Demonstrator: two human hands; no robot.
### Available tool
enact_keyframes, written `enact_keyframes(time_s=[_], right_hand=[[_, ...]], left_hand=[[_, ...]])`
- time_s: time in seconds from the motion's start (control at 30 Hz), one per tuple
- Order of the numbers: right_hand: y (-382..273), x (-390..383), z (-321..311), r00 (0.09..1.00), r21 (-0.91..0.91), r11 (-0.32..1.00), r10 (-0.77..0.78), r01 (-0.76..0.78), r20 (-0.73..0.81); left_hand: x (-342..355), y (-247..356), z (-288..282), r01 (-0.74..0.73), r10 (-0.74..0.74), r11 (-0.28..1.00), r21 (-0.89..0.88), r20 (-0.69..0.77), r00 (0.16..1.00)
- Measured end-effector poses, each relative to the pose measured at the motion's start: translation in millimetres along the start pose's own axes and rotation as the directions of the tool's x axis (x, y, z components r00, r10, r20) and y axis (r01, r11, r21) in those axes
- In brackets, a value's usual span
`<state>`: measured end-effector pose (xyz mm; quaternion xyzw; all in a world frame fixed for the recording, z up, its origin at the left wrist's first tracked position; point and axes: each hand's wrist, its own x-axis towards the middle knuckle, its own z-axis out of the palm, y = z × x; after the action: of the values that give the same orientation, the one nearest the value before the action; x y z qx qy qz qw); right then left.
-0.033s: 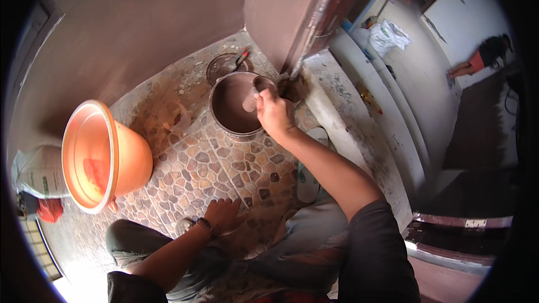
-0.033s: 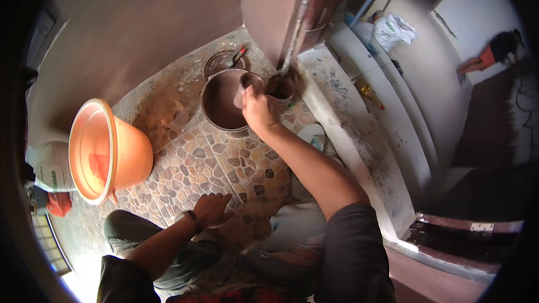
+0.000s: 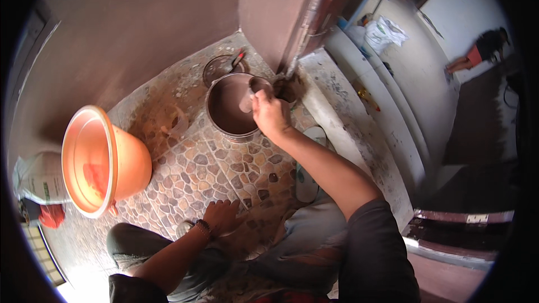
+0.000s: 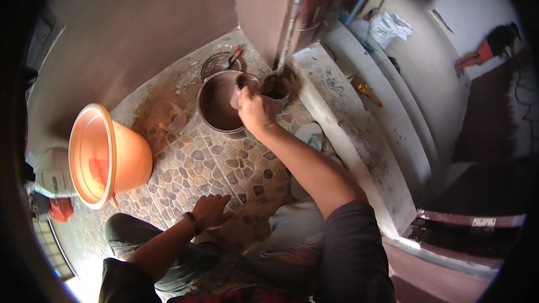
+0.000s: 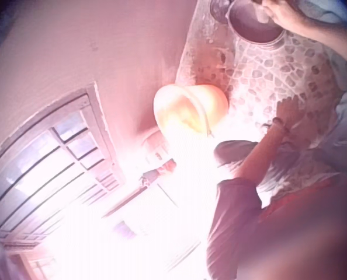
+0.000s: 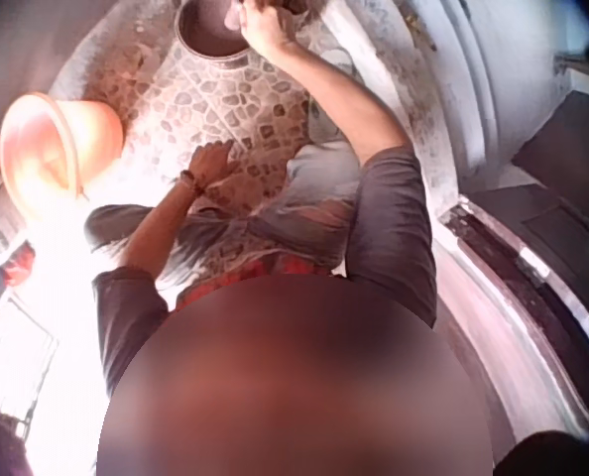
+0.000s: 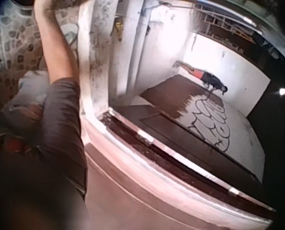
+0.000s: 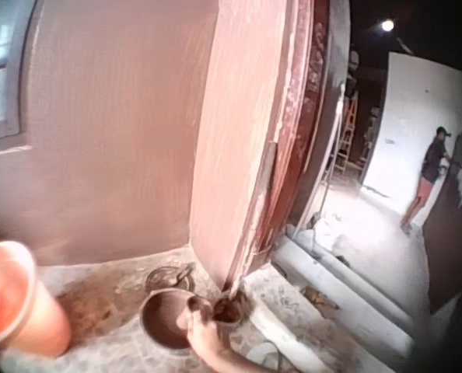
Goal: The person pours water from a plastic cup into a paint bucket and stirs the mixture with a long metal rod. They then use a small cup to scoop paint from the bucket and pour it back, repeating the process.
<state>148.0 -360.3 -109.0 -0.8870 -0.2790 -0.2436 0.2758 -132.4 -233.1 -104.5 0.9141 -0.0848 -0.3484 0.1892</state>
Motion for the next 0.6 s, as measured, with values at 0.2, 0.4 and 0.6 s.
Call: enact_keyframes(time_s=[0.2, 0.4, 0.6], right_hand=[[8, -2, -6, 0.989, -0.047, 0.997, 0.062, -0.055, 0.138], [11, 5, -16, 0.997, -0.097, 0.994, 0.048, -0.042, 0.057], [22, 7, -24, 0.985, -0.006, 0.987, 0.16, -0.16, 0.072]], left_hand=[[5, 1, 5, -0.044, 0.044, 0.999, 0.011, -0.029, 0.999], [12, -4, 12, -0.078, 0.078, 0.997, -0.009, -0.053, 0.996], [20, 1, 11, -0.048, 0.047, 0.999, -0.009, -0.035, 0.998]])
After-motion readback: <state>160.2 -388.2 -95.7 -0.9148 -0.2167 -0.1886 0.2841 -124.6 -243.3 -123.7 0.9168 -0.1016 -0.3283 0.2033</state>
